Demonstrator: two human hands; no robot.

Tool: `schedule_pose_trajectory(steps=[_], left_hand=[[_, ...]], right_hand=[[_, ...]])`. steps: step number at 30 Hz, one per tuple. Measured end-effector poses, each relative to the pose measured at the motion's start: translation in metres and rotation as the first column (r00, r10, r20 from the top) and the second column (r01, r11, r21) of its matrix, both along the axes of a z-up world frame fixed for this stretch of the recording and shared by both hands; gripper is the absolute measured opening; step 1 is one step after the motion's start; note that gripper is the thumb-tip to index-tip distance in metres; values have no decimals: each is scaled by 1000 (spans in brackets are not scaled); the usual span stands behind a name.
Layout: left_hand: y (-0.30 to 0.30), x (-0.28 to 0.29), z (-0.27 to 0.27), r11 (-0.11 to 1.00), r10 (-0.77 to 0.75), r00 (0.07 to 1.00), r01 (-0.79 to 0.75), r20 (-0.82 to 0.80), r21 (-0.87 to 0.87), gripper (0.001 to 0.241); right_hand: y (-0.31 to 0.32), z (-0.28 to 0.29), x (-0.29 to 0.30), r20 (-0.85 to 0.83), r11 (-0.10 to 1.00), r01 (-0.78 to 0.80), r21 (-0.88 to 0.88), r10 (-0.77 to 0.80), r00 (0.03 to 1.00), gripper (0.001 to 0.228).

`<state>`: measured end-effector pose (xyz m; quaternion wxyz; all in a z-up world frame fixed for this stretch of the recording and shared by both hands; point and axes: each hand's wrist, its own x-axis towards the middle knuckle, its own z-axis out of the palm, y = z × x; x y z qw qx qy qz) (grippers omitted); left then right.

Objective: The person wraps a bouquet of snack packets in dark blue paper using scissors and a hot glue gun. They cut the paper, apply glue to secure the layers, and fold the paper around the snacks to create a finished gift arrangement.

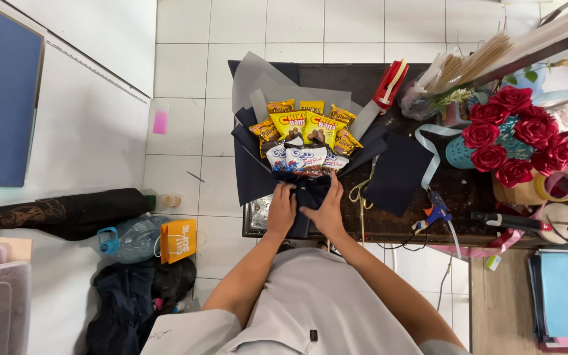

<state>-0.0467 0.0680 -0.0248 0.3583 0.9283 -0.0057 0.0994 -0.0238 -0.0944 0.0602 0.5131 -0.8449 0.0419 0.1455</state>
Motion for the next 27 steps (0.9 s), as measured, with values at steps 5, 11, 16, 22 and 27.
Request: schedule_pose_trajectory(steps=[5, 11, 16, 22, 27], left_hand=[[1, 14, 7, 1000, -15, 998, 14, 55, 20, 20], [-2, 16, -8, 992, 37, 996, -46, 78, 115, 10], [-3, 18, -12, 992, 76, 991, -87, 113, 96, 15], [2, 20, -22, 999, 40, 998, -41, 47, 28, 14], [-5, 22, -17, 994, 99, 994, -101, -54, -34, 18]], right_hand=[[-14, -77, 18, 142, 989, 114, -93, -100, 985, 89], [-32, -87, 30, 323, 983, 85, -163, -29, 946, 38], [-47, -111, 44, 330, 979, -53, -198, 118, 937, 21], [-62, -125, 49, 380, 948, -170, -269, 267, 886, 27], [-69, -106, 48, 277, 955, -201, -218, 258, 926, 35]])
